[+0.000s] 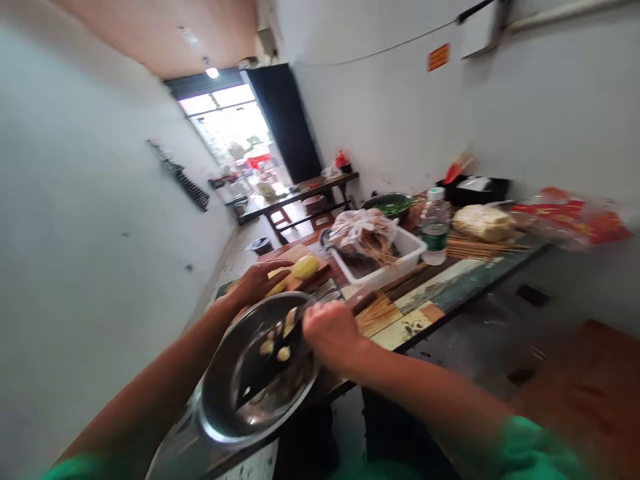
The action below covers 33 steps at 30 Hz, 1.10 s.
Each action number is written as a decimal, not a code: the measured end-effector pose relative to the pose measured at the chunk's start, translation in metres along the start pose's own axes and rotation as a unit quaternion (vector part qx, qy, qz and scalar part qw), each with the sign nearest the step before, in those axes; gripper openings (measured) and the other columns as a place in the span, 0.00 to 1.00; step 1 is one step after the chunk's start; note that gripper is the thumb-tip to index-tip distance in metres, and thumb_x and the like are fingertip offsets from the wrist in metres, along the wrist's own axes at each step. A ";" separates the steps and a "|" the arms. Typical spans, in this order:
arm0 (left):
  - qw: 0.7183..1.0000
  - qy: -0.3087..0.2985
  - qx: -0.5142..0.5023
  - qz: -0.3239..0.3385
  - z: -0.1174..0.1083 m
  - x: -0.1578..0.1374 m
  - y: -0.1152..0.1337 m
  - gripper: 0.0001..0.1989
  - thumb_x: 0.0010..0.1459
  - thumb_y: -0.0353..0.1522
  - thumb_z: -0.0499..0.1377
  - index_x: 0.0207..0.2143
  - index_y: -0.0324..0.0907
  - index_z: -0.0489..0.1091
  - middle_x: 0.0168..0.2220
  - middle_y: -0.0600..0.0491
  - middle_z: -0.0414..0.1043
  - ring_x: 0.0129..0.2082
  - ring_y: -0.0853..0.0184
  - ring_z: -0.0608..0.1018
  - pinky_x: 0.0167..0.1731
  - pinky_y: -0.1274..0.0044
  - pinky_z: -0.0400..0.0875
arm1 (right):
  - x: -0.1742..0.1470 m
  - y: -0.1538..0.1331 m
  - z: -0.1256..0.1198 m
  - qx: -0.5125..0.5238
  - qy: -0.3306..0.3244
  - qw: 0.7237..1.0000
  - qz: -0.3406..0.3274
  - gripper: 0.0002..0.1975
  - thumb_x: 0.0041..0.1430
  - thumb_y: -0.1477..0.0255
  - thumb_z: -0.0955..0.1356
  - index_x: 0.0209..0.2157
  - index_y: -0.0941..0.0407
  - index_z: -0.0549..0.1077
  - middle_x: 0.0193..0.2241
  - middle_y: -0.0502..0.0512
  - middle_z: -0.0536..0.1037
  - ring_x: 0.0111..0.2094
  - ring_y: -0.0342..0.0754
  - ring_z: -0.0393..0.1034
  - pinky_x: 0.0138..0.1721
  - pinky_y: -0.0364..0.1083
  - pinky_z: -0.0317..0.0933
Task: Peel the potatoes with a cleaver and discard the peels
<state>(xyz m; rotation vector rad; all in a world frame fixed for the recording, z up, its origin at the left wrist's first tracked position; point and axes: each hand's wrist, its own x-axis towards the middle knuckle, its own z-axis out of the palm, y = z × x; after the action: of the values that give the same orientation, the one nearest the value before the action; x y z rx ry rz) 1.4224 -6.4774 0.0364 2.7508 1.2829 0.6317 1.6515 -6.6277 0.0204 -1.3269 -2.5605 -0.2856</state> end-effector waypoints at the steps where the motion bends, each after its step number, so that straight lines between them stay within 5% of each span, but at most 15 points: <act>1: 0.999 0.018 -0.029 0.032 -0.011 -0.020 0.009 0.20 0.67 0.43 0.52 0.49 0.40 0.75 0.48 0.47 0.78 0.50 0.61 0.78 0.54 0.70 0.71 | -0.001 0.005 -0.001 -0.004 -0.002 1.000 0.008 0.15 0.56 0.82 0.63 0.43 0.65 0.76 0.33 0.64 0.79 0.31 0.52 0.72 0.28 0.49 0.56; 5: 0.989 -0.010 -0.039 0.141 -0.036 -0.095 0.054 0.14 0.67 0.36 0.55 0.49 0.43 0.76 0.52 0.47 0.75 0.53 0.64 0.76 0.57 0.70 0.70 | 0.001 0.018 -0.006 -0.030 0.012 0.999 0.006 0.22 0.57 0.81 0.63 0.54 0.65 0.73 0.36 0.65 0.79 0.36 0.55 0.74 0.32 0.49 0.56; 9: 0.987 0.017 0.022 0.158 -0.034 -0.132 0.080 0.23 0.68 0.39 0.54 0.62 0.41 0.64 0.64 0.42 0.64 0.65 0.60 0.65 0.63 0.64 0.64 | 0.003 0.011 -0.012 -0.082 0.025 0.996 -0.018 0.22 0.58 0.80 0.63 0.54 0.61 0.73 0.36 0.61 0.79 0.35 0.52 0.73 0.32 0.48 0.53; 11: 0.987 0.030 0.042 0.155 -0.028 -0.135 0.082 0.26 0.68 0.41 0.53 0.64 0.40 0.61 0.66 0.41 0.59 0.67 0.59 0.61 0.64 0.62 0.62 | 0.006 0.002 -0.016 -0.093 0.021 0.995 -0.034 0.20 0.60 0.79 0.63 0.53 0.61 0.74 0.35 0.61 0.79 0.34 0.51 0.73 0.32 0.49 0.52; 15: 0.979 0.092 -0.001 0.180 -0.015 -0.130 0.077 0.22 0.66 0.43 0.56 0.55 0.39 0.72 0.61 0.40 0.67 0.62 0.60 0.69 0.62 0.65 0.66 | 0.010 -0.012 -0.021 -0.097 0.021 0.994 -0.050 0.20 0.60 0.79 0.63 0.52 0.60 0.75 0.34 0.59 0.79 0.34 0.51 0.74 0.32 0.48 0.52; 24: 0.957 0.201 -0.022 0.210 -0.001 -0.144 0.073 0.11 0.64 0.32 0.60 0.43 0.35 0.78 0.48 0.41 0.78 0.55 0.58 0.76 0.54 0.69 0.75 | 0.006 -0.008 -0.023 -0.089 0.049 0.994 -0.042 0.26 0.50 0.80 0.67 0.53 0.60 0.75 0.36 0.59 0.81 0.35 0.51 0.74 0.31 0.47 0.55; 31: 0.963 0.180 -0.021 0.201 0.003 -0.160 0.056 0.09 0.64 0.30 0.59 0.41 0.32 0.77 0.44 0.44 0.80 0.48 0.65 0.81 0.53 0.75 0.75 | 0.000 0.009 -0.029 -0.136 0.039 0.990 -0.013 0.25 0.48 0.79 0.66 0.50 0.59 0.76 0.33 0.58 0.80 0.31 0.52 0.73 0.27 0.48 0.49; 33: 0.979 0.115 0.033 0.165 0.004 -0.166 0.049 0.09 0.64 0.30 0.58 0.38 0.34 0.78 0.43 0.46 0.81 0.46 0.66 0.81 0.52 0.77 0.75 | -0.003 0.015 -0.031 -0.160 0.034 0.986 -0.016 0.25 0.49 0.79 0.65 0.51 0.60 0.76 0.33 0.59 0.80 0.31 0.52 0.72 0.27 0.47 0.49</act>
<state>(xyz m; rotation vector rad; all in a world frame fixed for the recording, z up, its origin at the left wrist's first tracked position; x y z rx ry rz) 1.3642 -6.6324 -0.0147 3.0496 0.8943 0.9713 1.6688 -6.6304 0.0497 -1.3509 -2.5560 -0.7639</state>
